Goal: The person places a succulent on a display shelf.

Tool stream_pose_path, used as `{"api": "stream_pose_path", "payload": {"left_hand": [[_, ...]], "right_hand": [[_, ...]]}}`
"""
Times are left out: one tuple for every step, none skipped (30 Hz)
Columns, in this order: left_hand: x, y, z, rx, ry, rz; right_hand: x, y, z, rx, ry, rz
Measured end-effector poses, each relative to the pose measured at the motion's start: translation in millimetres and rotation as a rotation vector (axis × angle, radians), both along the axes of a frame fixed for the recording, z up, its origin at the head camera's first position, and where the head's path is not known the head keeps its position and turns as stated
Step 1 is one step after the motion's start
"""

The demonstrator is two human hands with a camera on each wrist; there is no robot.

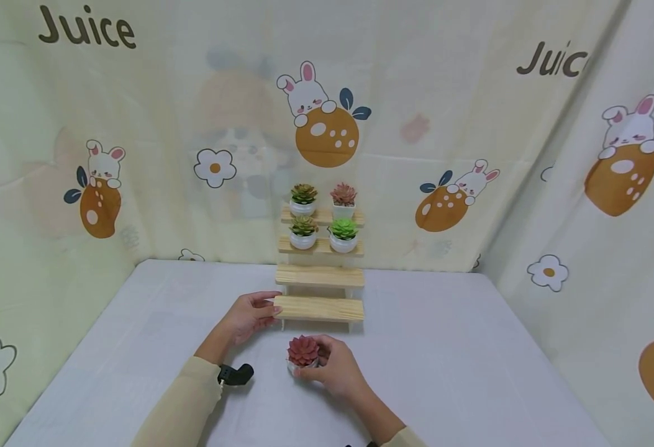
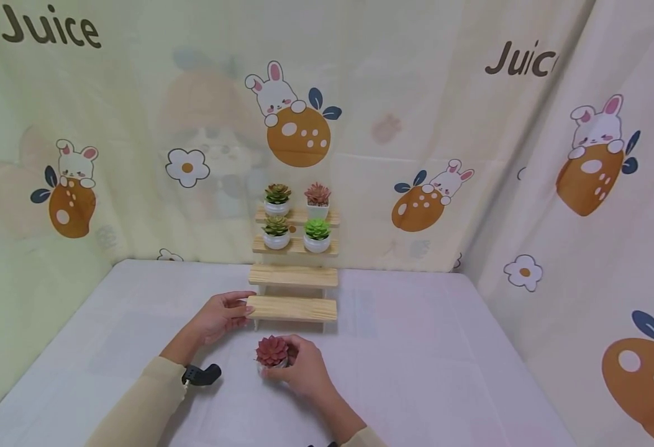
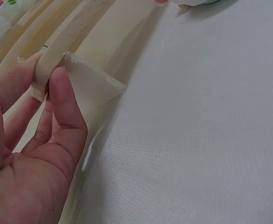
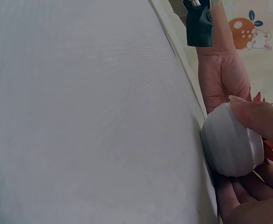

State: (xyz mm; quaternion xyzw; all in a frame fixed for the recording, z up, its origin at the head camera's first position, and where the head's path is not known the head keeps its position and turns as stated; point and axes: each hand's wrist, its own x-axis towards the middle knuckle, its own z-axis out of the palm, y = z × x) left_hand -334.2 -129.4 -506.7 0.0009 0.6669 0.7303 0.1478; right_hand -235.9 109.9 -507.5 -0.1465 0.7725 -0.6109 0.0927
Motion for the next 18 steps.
{"api": "stream_pose_path", "payload": {"left_hand": [[0.0,0.1,0.2,0.001,-0.001,0.000],[0.1,0.2,0.5,0.000,0.000,-0.001],[0.1,0.3,0.6,0.000,0.001,-0.003],[0.2,0.0,0.9,0.001,0.002,-0.004],[0.4,-0.2,1.2,0.003,0.000,-0.004],[0.6,-0.5,1.4,0.004,0.000,-0.006],[0.5,-0.5,1.1,0.003,0.001,-0.008],[0.5,-0.3,1.0,0.003,0.002,-0.010],[0.5,-0.3,0.9,0.003,0.002,-0.011],[0.3,-0.2,0.7,0.005,-0.001,-0.012],[0.2,-0.1,0.5,0.004,-0.002,-0.013],[0.2,0.0,0.5,0.002,-0.001,-0.015],[0.0,0.0,0.4,0.003,-0.002,-0.014],[0.0,0.1,0.5,0.002,-0.001,-0.014],[0.1,0.1,0.7,0.000,0.001,-0.013],[0.1,0.1,0.7,-0.003,0.003,-0.012],[0.2,0.1,0.9,-0.005,0.004,-0.010],[0.4,0.1,1.1,-0.008,0.005,-0.008]], "right_hand": [[0.1,0.1,0.5,0.000,-0.002,0.000],[0.3,0.3,0.9,0.002,-0.005,-0.001],[0.5,0.5,1.3,0.004,-0.005,-0.002],[0.9,0.4,1.9,0.005,-0.006,-0.002],[1.3,0.3,2.4,0.006,-0.005,-0.003],[1.7,0.2,2.8,0.008,-0.006,-0.005],[1.9,0.4,2.9,0.008,-0.006,-0.007],[1.9,0.6,2.8,0.009,-0.006,-0.008],[1.8,0.6,2.4,0.009,-0.007,-0.010],[1.6,0.6,1.9,0.009,-0.008,-0.012],[1.3,0.5,1.4,0.008,-0.007,-0.014],[1.0,0.5,0.8,0.007,-0.007,-0.015],[0.6,0.4,0.1,0.005,-0.007,-0.017],[0.3,0.4,-0.5,0.003,-0.006,-0.017],[0.1,0.4,-1.0,-0.002,-0.004,-0.016],[0.0,0.6,-1.3,-0.005,-0.004,-0.014],[0.0,0.7,-1.4,-0.010,-0.003,-0.012],[0.0,0.9,-1.5,-0.013,-0.004,-0.010]]}}
